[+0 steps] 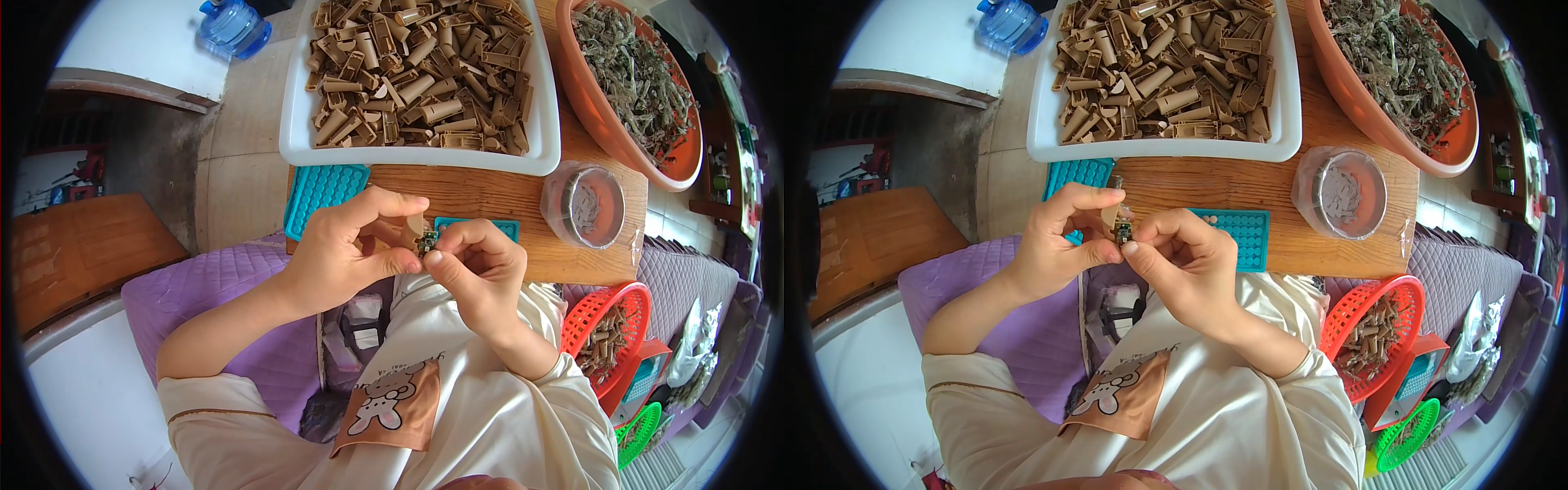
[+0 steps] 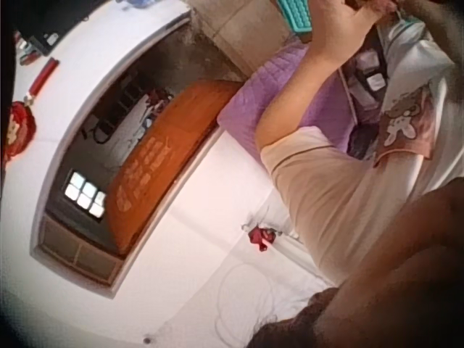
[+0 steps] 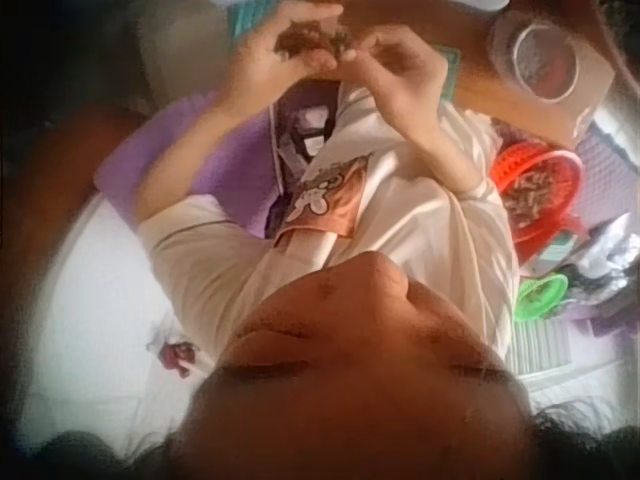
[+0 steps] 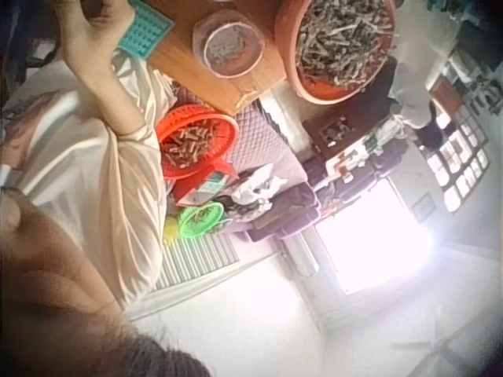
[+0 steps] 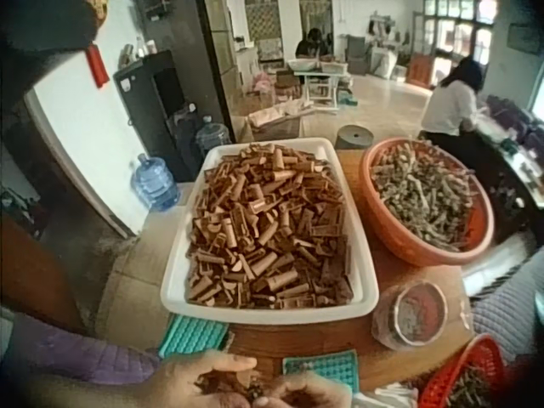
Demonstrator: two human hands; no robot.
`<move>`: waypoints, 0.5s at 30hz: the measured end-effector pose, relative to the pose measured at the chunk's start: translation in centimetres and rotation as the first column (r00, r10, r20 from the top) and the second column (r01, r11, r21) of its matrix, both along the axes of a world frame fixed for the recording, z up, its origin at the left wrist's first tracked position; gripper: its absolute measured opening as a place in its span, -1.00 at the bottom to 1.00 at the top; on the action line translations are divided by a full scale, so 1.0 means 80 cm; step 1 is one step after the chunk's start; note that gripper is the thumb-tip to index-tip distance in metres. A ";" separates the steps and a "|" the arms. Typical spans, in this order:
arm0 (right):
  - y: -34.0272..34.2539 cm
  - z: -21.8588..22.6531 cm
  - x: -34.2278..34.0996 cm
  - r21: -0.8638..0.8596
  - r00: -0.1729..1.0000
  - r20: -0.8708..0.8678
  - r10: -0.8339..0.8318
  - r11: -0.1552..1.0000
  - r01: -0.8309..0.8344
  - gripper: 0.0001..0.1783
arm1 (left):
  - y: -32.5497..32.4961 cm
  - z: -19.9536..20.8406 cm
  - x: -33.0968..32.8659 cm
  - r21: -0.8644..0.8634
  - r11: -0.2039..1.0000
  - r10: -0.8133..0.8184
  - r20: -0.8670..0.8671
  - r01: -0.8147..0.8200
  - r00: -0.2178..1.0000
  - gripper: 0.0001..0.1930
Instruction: The person sits at a table and assembles small cylindrical components by inserting white circular pieces into them. They pick up the components from a large white bin, insert the white pieces using their fingers, and place the finished items into a teal plastic tray.
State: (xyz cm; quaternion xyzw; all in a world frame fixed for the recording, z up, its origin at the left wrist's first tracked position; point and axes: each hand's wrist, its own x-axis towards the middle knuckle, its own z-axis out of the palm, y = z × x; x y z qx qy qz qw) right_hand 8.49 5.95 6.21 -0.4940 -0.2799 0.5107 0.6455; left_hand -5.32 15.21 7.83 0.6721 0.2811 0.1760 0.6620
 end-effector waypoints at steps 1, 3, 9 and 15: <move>0.000 0.000 0.000 0.013 0.999 0.035 -0.007 1.000 0.006 -0.92 | 0.000 0.000 0.000 -0.006 1.000 -0.006 0.001 0.006 1.000 -0.56; 0.000 -0.002 0.002 0.029 0.991 0.136 -0.006 1.000 0.002 -0.92 | -0.001 0.000 0.000 -0.023 1.000 -0.017 -0.014 0.017 1.000 -0.55; -0.001 -0.008 0.000 0.096 0.913 0.408 -0.029 0.995 -0.011 -0.87 | -0.007 -0.004 -0.002 -0.087 0.996 0.015 0.007 -0.014 1.000 -0.54; -0.001 -0.016 -0.018 0.302 0.797 0.585 -0.153 0.952 -0.039 -0.65 | -0.003 0.006 0.003 -0.320 0.941 0.133 0.046 -0.111 0.990 -0.59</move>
